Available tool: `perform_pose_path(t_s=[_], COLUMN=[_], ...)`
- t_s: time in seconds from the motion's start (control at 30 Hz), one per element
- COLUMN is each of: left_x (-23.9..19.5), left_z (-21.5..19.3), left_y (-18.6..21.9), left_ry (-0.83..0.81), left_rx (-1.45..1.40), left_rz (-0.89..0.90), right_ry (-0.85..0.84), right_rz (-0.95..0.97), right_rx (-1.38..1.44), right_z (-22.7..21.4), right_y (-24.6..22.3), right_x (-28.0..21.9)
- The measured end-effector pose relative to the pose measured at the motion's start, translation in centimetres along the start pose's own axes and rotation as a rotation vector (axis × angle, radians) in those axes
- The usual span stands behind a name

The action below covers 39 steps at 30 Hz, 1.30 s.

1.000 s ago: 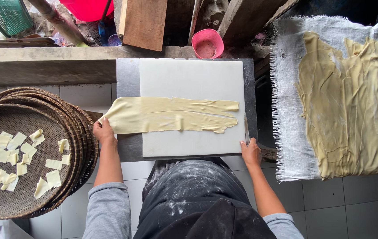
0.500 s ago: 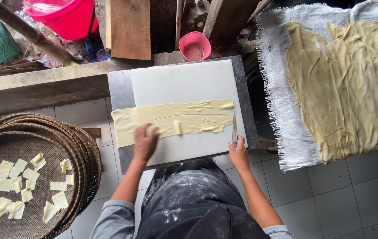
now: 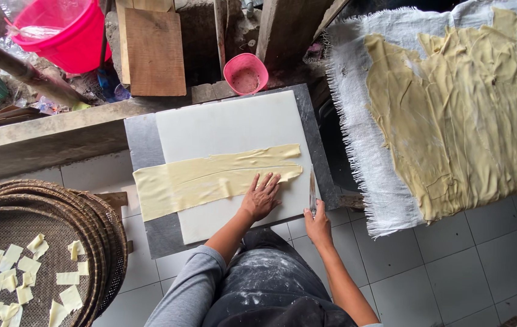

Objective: The person cuts a large sheet of dough into strips and then into smaller rectangular pieces using a knife on a white cutting board. The cut pieces are transferred to a woven basket. The person repeats this process with additional sheets of dough.

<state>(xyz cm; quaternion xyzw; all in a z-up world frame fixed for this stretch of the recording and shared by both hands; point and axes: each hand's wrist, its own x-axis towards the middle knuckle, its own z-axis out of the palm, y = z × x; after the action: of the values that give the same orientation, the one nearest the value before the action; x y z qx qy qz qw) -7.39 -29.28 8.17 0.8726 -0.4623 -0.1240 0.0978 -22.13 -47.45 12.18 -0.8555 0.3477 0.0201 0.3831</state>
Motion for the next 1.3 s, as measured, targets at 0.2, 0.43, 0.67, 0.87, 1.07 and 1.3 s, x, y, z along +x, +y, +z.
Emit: perform_pose_path(t_s=[0.2, 0.43, 0.67, 0.87, 1.07, 1.3], left_x=[1.2, 0.6, -5.4, -11.1, -10.1, -2.5], left_z=[-0.6, -1.2, 1.2, 0.3, -1.1, -2.4], left_y=[1.6, 2.2, -5.2, -13.2, -13.6, -7.9], left_ry=[0.108, -0.002, 0.387, 0.244, 0.185, 0.118], left_rx=[-0.085, -0.238, -0.154, -0.054, -0.062, -0.103], left_rz=[-0.048, -0.005, -0.413, -0.679, -0.559, -0.225], right_ry=[-0.055, -0.117, -0.277, -0.406, -0.338, -0.326], right_rz=[-0.022, -0.097, -0.214, -0.083, -0.060, -0.015], right_rx=[0.025, -0.023, -0.212, -0.585, -0.596, -0.627], right_z=[-0.2, -0.3, -1.3, 0.0, 3.1, 4.7], right_y=[-1.0, -1.8, -7.7, -15.2, -15.7, -15.3], right_x=[0.2, 0.4, 2.0, 5.6, 7.1, 6.1])
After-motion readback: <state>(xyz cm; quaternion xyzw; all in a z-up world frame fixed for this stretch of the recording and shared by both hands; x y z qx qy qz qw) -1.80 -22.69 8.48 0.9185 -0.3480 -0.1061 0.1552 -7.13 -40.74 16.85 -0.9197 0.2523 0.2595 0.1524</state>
